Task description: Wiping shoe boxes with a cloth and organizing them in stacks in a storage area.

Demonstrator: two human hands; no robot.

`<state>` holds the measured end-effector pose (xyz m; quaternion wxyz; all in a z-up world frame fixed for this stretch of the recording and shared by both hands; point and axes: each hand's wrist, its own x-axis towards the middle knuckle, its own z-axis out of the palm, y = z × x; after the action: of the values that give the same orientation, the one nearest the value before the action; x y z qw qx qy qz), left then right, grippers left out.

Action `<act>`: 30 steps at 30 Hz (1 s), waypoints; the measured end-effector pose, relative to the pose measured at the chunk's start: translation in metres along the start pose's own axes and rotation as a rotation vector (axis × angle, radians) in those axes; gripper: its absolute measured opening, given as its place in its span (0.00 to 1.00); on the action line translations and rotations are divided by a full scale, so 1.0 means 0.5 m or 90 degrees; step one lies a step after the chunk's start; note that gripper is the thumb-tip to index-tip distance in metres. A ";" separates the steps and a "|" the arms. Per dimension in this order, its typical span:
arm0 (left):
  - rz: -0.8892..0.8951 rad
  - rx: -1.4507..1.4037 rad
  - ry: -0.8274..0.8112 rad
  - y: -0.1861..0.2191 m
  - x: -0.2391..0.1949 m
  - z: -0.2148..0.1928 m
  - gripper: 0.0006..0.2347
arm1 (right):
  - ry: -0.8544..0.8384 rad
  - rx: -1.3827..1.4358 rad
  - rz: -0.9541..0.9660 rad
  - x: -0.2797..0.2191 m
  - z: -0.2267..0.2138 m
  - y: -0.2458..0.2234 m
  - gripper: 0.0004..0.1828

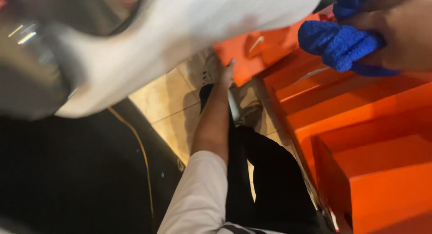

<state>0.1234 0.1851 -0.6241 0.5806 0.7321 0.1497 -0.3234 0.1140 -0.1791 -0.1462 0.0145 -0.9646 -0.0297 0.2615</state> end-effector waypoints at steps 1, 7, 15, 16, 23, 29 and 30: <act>0.017 0.026 0.034 -0.020 -0.004 -0.053 0.21 | 0.024 -0.028 -0.038 0.010 -0.013 -0.014 0.33; -0.036 -0.104 0.060 0.014 -0.189 -0.367 0.22 | -0.116 -0.094 -0.079 0.079 -0.153 -0.232 0.32; -0.018 -0.050 0.116 0.090 -0.492 -0.565 0.17 | -0.292 0.148 0.039 0.173 -0.168 -0.448 0.31; -0.074 -0.087 0.120 0.148 -0.536 -0.571 0.17 | -0.229 0.176 0.022 0.178 -0.150 -0.461 0.29; -0.156 -0.107 0.125 0.329 -0.718 -0.639 0.22 | -0.214 0.664 0.160 0.147 -0.150 -0.548 0.33; -0.095 0.019 0.117 0.588 -0.843 -0.693 0.21 | -0.122 0.876 0.115 -0.040 -0.364 -0.590 0.35; -0.081 0.028 0.106 0.638 -0.870 -0.709 0.21 | -0.103 0.882 0.120 -0.084 -0.404 -0.588 0.35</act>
<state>0.0947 0.4992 -0.0607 0.5284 0.7578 0.2369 -0.3007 0.1651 0.1092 0.0621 0.6007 -0.7092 0.2262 0.2915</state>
